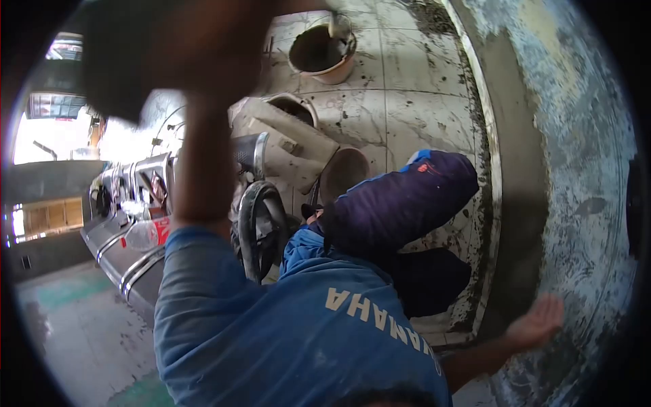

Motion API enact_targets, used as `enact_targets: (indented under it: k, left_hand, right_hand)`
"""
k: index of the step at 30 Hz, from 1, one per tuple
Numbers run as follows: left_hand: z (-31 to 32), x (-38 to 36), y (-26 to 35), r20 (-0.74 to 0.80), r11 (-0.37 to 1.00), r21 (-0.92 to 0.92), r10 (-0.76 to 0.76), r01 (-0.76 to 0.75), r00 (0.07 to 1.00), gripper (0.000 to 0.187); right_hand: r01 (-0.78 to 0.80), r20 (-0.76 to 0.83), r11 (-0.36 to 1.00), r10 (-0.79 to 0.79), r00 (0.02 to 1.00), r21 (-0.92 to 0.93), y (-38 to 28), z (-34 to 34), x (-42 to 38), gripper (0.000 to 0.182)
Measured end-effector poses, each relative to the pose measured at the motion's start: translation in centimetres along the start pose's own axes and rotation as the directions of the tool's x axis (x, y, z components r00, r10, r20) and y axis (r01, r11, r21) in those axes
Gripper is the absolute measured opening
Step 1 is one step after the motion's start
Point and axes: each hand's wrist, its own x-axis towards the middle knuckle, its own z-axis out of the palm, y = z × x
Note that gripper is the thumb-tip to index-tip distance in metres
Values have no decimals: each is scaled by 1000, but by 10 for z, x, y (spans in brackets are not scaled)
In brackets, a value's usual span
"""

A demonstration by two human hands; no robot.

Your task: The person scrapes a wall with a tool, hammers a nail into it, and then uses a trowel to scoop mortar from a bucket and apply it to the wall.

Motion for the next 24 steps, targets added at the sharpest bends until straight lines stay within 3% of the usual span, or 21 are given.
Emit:
enact_targets:
  k: [1, 2, 3, 4, 5, 6, 7, 9, 10, 12, 14, 16, 17, 19, 21, 23, 24]
  left_hand:
    - [50, 27, 44, 100, 950, -303, 110, -75, 989, 31]
    - [88, 50, 87, -51, 872, -421, 250, -248, 967, 28]
    - [126, 74, 128, -207, 750, -498, 384, -435, 900, 25]
    - [162, 98, 170, -347, 606, -519, 496, -603, 796, 22]
    - [183, 88, 202, -311, 562, -539, 559, -627, 769, 17]
    - [206, 77, 230, -165, 518, -581, 680, -627, 715, 21]
    - [221, 44, 265, 12, 713, -391, 636, -582, 772, 25]
    - [231, 19, 296, -292, 472, -536, 674, -700, 679, 28]
    - [254, -5, 319, -295, 476, -545, 662, -691, 689, 29]
    - [282, -49, 342, -239, 480, -576, 676, -662, 697, 29]
    - [289, -72, 338, -164, 513, -579, 688, -634, 707, 27]
    - [275, -88, 329, -80, 614, -616, 574, -493, 815, 23]
    - [266, -81, 317, -73, 632, -599, 567, -491, 820, 23]
    - [238, -47, 272, 27, 776, -530, 418, -342, 908, 20]
    - [201, -14, 220, 274, 945, -264, 268, -196, 924, 21]
    - [187, -3, 172, 242, 996, 16, 82, -89, 967, 27]
    - [175, 0, 151, 285, 999, 40, -46, 37, 957, 35]
  right_hand:
    - [-321, 355, 904, 212, 910, 283, -1, 41, 0, 66]
    - [-662, 714, 646, 251, 654, 380, -2, 85, 2, 67]
    - [-746, 688, 587, 400, 605, 315, 0, 108, 4, 62]
    - [-921, 918, 274, 208, 337, 276, 20, 116, 20, 58]
    - [-926, 922, 274, 213, 323, 261, 18, 119, 20, 58]
    - [-930, 899, 294, 308, 310, 220, 14, 120, 22, 56]
    - [-935, 869, 309, 398, 294, 175, 7, 122, 24, 54]
    - [-945, 803, 321, 546, 239, 63, -1, 133, 27, 51]
    - [-948, 763, 318, 614, 203, -4, -1, 137, 26, 49]
    - [-930, 595, 210, 720, 356, 301, 40, 103, 19, 44]
    - [-933, 484, 346, 803, 349, 98, 55, 75, 7, 35]
    - [-800, 461, 591, 742, 487, -105, -6, 106, -44, 28]
    - [-778, 428, 600, 762, 485, -188, -5, 100, -53, 28]
    - [-737, 355, 584, 806, 474, -341, 26, 65, -50, 29]
    - [-685, 253, 541, 839, 482, -487, 85, 24, -36, 29]
    - [-540, 194, 545, 796, 573, -641, 152, -15, -31, 30]
    - [-401, 202, 555, 734, 649, -729, 182, -32, -36, 30]
